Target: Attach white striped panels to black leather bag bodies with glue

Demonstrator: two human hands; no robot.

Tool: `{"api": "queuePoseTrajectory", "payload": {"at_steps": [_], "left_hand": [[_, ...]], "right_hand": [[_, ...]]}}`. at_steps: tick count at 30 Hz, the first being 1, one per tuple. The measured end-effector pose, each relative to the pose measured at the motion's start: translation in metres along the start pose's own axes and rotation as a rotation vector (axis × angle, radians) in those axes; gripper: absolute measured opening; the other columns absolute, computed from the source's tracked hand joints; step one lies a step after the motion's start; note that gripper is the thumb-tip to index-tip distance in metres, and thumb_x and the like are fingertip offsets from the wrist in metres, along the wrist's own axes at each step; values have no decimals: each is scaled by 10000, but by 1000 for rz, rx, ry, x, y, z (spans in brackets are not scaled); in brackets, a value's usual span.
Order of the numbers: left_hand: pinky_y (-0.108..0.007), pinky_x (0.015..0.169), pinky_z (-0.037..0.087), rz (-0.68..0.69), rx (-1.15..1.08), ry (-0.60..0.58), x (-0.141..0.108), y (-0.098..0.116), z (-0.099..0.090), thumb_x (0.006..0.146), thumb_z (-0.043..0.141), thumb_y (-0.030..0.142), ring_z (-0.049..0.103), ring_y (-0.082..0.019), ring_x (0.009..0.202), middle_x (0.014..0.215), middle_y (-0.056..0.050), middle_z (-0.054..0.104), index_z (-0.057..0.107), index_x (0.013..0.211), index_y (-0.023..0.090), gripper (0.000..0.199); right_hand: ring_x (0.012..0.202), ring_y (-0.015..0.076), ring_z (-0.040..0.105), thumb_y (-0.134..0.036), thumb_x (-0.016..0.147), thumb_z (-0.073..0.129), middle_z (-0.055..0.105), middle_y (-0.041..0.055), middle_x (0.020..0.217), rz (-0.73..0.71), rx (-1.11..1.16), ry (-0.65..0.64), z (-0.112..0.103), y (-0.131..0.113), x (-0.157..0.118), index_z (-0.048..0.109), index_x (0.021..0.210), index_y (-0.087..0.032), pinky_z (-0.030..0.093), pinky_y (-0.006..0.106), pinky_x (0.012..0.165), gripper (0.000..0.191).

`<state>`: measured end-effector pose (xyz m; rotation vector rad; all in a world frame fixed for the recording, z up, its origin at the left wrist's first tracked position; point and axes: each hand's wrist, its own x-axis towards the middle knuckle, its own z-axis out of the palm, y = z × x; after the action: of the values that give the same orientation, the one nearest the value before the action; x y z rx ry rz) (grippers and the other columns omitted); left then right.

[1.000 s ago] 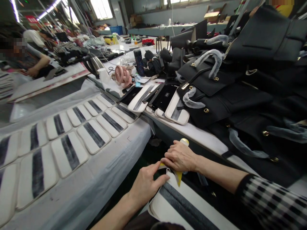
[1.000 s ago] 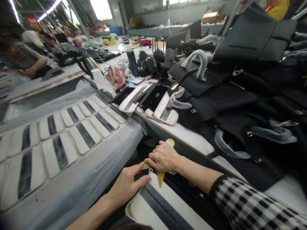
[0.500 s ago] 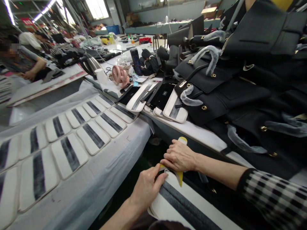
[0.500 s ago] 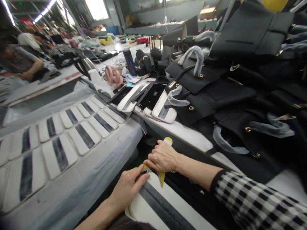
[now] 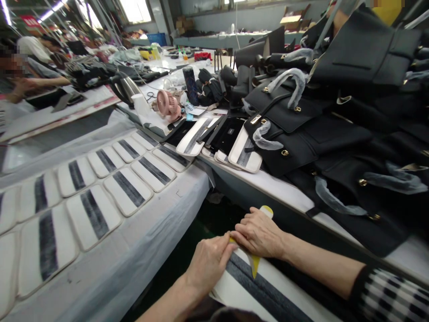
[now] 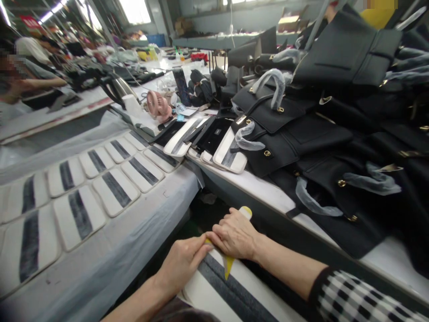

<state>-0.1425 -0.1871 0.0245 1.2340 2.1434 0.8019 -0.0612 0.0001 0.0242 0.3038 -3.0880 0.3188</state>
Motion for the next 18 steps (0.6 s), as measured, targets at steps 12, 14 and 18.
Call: {"api": "queuePoseTrajectory", "payload": {"at_steps": [12, 14, 18], "left_hand": [[-378, 934, 436, -250, -910, -236, 38, -27, 10, 831, 633, 489, 636, -284, 1019, 1055, -112, 725, 715, 1118, 122, 473], [-355, 886, 447, -220, -856, -255, 41, -27, 9, 831, 628, 466, 643, -265, 964, 1035, -93, 730, 729, 1088, 130, 435], [-308, 801, 440, -139, -754, -252, 47, -21, 6, 827, 622, 419, 631, -233, 874, 919, -44, 738, 760, 976, 144, 342]], "right_hand": [[630, 165, 510, -378, 1040, 274, 631, 22, 662, 148, -10, -26, 3, -7, -31, 577, 758, -205, 170, 366, 669, 448], [626, 163, 510, -372, 1038, 279, 628, 24, 656, 162, -9, -20, 3, -8, -34, 579, 745, -201, 171, 364, 667, 454], [608, 164, 513, -391, 1038, 266, 627, 31, 645, 179, -35, -2, 4, -8, -34, 582, 730, -200, 171, 362, 660, 481]]}}
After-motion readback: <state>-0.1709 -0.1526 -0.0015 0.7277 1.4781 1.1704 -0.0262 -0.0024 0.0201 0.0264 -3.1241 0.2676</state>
